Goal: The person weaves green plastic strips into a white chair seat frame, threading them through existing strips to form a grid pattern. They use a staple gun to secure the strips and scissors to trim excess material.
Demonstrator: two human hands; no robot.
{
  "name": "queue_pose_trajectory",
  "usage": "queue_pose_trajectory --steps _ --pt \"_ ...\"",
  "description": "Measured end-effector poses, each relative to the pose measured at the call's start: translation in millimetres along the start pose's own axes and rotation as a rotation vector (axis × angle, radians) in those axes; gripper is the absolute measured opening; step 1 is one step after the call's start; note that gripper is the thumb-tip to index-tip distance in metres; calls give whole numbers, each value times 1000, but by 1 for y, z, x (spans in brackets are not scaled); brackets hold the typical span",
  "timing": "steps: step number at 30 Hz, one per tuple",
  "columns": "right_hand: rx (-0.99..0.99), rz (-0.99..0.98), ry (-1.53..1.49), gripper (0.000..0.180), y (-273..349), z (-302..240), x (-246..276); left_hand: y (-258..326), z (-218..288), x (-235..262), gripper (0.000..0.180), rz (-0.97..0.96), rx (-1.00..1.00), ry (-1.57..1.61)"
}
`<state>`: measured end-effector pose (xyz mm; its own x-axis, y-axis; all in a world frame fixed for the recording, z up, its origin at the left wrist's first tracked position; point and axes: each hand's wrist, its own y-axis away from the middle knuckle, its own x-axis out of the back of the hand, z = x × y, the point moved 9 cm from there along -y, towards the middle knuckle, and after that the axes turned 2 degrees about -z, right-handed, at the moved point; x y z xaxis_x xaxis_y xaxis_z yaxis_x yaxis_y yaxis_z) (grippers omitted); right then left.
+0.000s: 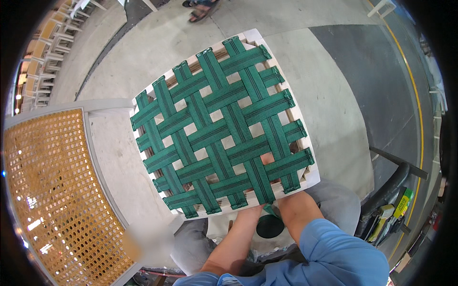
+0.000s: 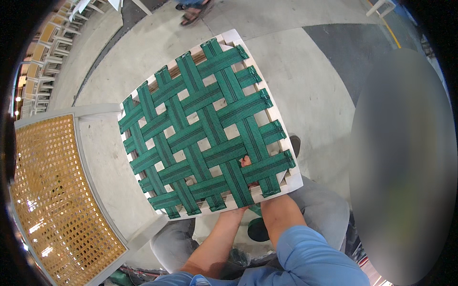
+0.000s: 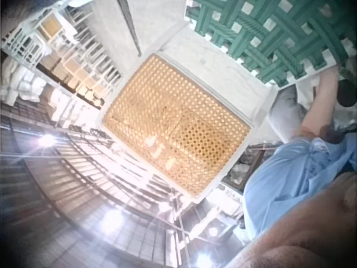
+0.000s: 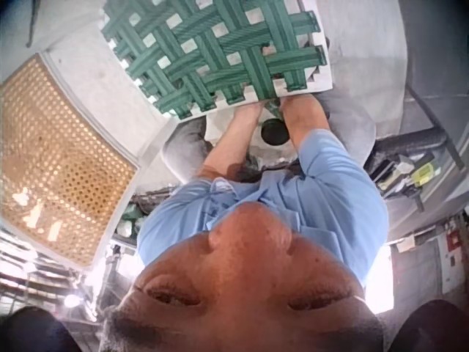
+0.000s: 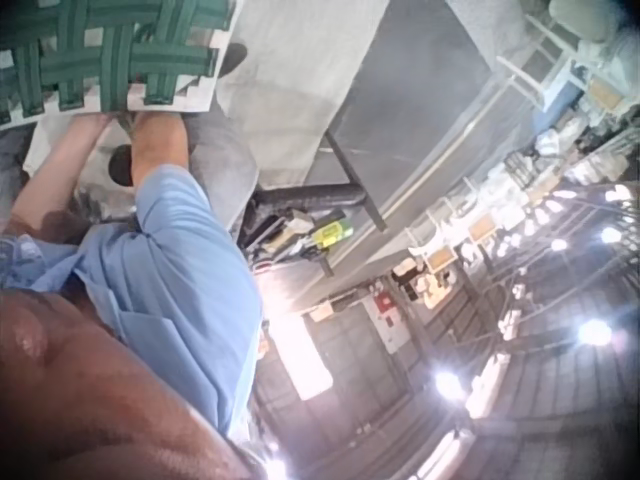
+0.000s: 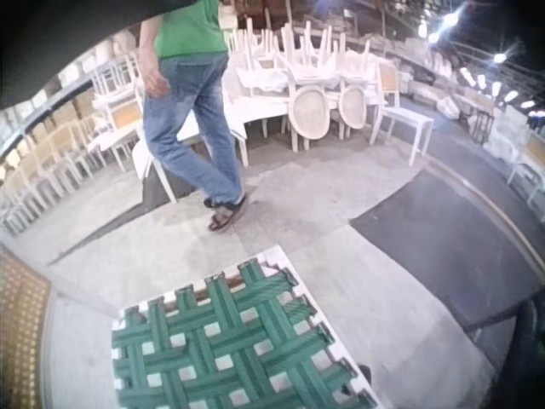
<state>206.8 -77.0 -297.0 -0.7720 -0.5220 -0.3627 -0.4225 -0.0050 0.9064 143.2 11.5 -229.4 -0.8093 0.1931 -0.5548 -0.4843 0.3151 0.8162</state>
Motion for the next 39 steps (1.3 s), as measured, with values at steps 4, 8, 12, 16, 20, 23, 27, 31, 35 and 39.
queue_pose_trajectory --steps 4,8,12,16,20,23,27,31,35,39 --pt "7 16 56 38 19 3 10 -5 -1 2 39 21 -67 30" --pt "-5 42 250 37 67 12 25 -9 -2 -5 53 -129 -119 66" --pt "-36 126 1067 29 138 7 53 -23 2 -9 43 -207 -126 -68" --pt "701 -135 1351 25 289 -46 51 -34 -5 5 23 -39 40 -277" --pt "990 254 1091 17 431 -154 158 -29 -9 1 17 -88 46 -226" --pt "888 1062 1263 30 487 -236 271 -25 -10 -4 17 -98 23 -248" --pt "527 1083 1547 54 453 -263 351 -22 -11 12 25 171 104 -37" --pt "594 1041 1413 56 433 -282 358 -20 -12 8 27 66 143 -60" --pt "769 891 1283 52 447 -281 320 -25 -12 0 21 -75 81 -192" --pt "959 692 1357 54 476 -265 238 -20 -14 -15 25 -197 133 -102"
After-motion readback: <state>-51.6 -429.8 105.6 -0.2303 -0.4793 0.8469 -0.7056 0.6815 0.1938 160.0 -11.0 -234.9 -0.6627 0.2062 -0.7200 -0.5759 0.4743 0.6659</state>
